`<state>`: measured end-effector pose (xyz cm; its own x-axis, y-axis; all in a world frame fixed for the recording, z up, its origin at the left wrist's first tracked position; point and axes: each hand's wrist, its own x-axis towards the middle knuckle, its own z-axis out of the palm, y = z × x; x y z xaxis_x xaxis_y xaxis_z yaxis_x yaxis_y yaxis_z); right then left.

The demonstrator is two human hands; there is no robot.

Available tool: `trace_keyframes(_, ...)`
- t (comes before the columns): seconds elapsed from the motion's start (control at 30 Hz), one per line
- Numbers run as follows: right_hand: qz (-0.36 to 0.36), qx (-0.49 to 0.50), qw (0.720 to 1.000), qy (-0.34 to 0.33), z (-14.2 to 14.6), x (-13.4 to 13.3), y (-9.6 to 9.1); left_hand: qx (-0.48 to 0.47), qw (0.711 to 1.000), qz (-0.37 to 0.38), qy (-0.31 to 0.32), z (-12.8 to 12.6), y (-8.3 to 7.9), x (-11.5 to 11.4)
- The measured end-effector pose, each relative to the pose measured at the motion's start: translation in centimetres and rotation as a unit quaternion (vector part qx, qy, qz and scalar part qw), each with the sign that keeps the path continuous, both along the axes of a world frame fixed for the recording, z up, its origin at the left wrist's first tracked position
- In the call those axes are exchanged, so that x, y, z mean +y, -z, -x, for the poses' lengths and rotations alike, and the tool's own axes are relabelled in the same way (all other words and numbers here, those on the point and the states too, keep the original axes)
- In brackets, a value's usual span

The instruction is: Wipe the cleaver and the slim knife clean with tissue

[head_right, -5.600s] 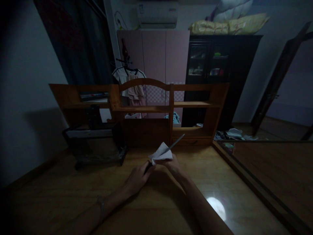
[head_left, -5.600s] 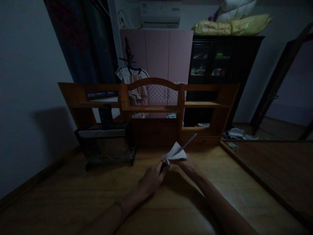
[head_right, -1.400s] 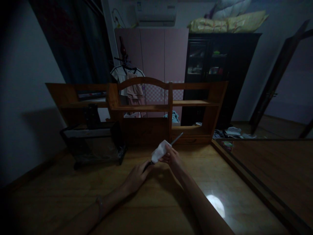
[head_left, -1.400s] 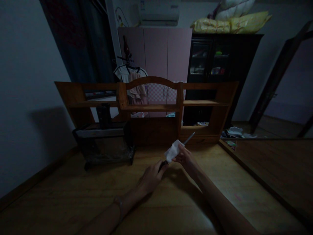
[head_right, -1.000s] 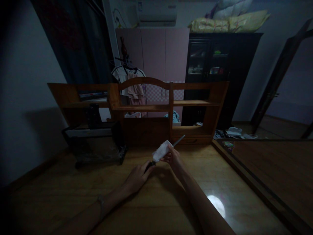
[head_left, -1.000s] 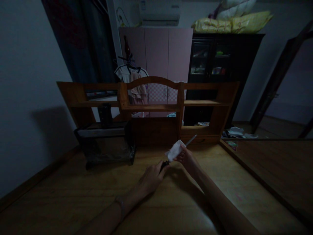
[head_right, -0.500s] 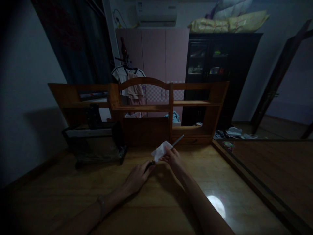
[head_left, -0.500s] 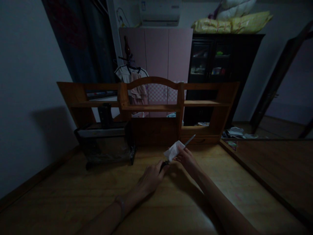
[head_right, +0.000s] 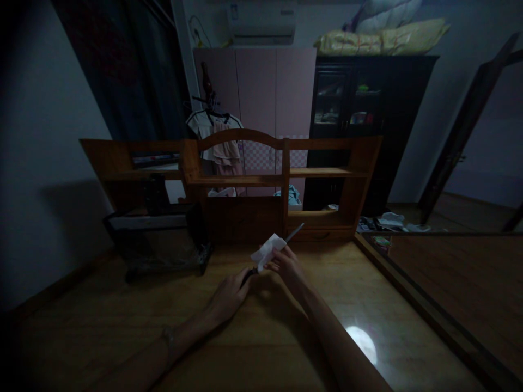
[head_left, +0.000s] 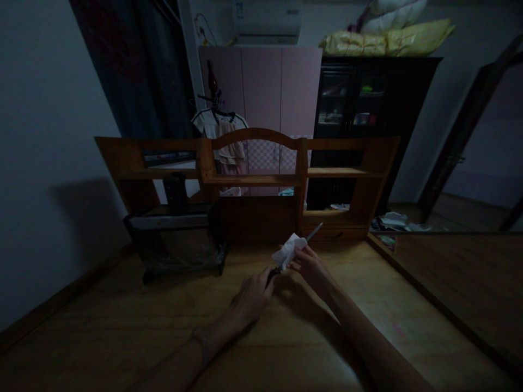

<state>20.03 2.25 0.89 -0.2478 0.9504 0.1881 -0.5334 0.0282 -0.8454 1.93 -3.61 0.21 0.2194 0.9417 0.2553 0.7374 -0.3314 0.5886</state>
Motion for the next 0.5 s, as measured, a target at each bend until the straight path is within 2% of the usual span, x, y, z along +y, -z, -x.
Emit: trace_keyframes(0.5, -0.026, -0.046, 0.998, -0.021, -0.01, -0.16, 0.80, -0.050, 0.999, -0.011, 0.016, 0.17, 0.57, 0.40)
